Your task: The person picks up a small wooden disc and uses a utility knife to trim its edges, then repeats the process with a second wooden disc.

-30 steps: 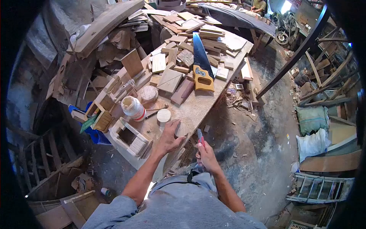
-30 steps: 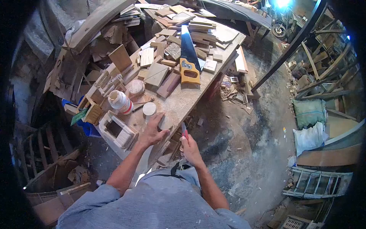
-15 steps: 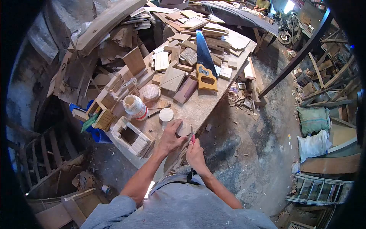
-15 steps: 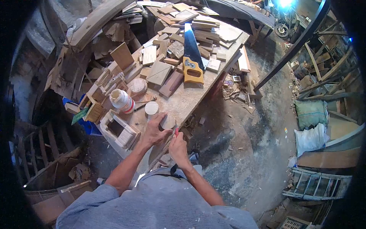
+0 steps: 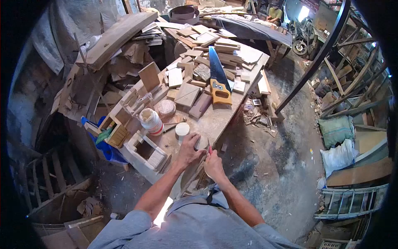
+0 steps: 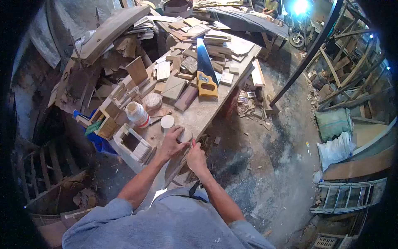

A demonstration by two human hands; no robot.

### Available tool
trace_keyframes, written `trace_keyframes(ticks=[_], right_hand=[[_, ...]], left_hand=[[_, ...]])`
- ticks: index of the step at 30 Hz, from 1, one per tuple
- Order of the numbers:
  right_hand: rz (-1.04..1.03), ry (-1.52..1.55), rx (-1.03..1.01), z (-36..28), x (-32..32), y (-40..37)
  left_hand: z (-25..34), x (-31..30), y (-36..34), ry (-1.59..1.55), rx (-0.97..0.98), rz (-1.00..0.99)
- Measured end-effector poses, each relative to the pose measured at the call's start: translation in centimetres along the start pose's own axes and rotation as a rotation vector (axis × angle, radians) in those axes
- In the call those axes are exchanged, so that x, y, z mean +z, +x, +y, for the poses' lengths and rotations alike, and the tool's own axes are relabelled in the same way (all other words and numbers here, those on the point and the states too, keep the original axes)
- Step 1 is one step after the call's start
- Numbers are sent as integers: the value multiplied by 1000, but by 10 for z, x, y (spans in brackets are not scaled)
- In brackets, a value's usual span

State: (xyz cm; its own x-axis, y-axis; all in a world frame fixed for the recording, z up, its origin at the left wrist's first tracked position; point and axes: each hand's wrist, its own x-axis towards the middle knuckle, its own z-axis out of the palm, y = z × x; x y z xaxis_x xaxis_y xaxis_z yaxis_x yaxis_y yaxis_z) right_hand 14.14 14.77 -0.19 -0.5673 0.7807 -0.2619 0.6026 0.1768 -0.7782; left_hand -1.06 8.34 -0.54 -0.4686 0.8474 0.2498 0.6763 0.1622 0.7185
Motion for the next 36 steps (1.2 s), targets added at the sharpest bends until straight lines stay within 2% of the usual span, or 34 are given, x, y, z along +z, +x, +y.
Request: trace_keyframes(ticks=[2,5,8,14,21,27,30,36], right_hand=[[-34,-16,10,3,-7,1],[93,-66,-78,27,16,11],[51,342,26,36,13,6],[20,311,16,46,19,-2],[93,130,-125,25,11,-16],[47,12,-5,5,3,-14],[28,-4,4,-3,-6,-17],[-24,-60,78,-13,-17,-11]], left_hand=[[4,1,-3,6,-1,4],[0,2,-3,-7,30,-3],[14,3,-15,14,6,92],[19,1,-18,79,58,82],[9,8,-19,59,68,126],[5,3,-13,19,42,111],[5,5,-12,15,-3,52],[17,-29,0,97,70,-295]])
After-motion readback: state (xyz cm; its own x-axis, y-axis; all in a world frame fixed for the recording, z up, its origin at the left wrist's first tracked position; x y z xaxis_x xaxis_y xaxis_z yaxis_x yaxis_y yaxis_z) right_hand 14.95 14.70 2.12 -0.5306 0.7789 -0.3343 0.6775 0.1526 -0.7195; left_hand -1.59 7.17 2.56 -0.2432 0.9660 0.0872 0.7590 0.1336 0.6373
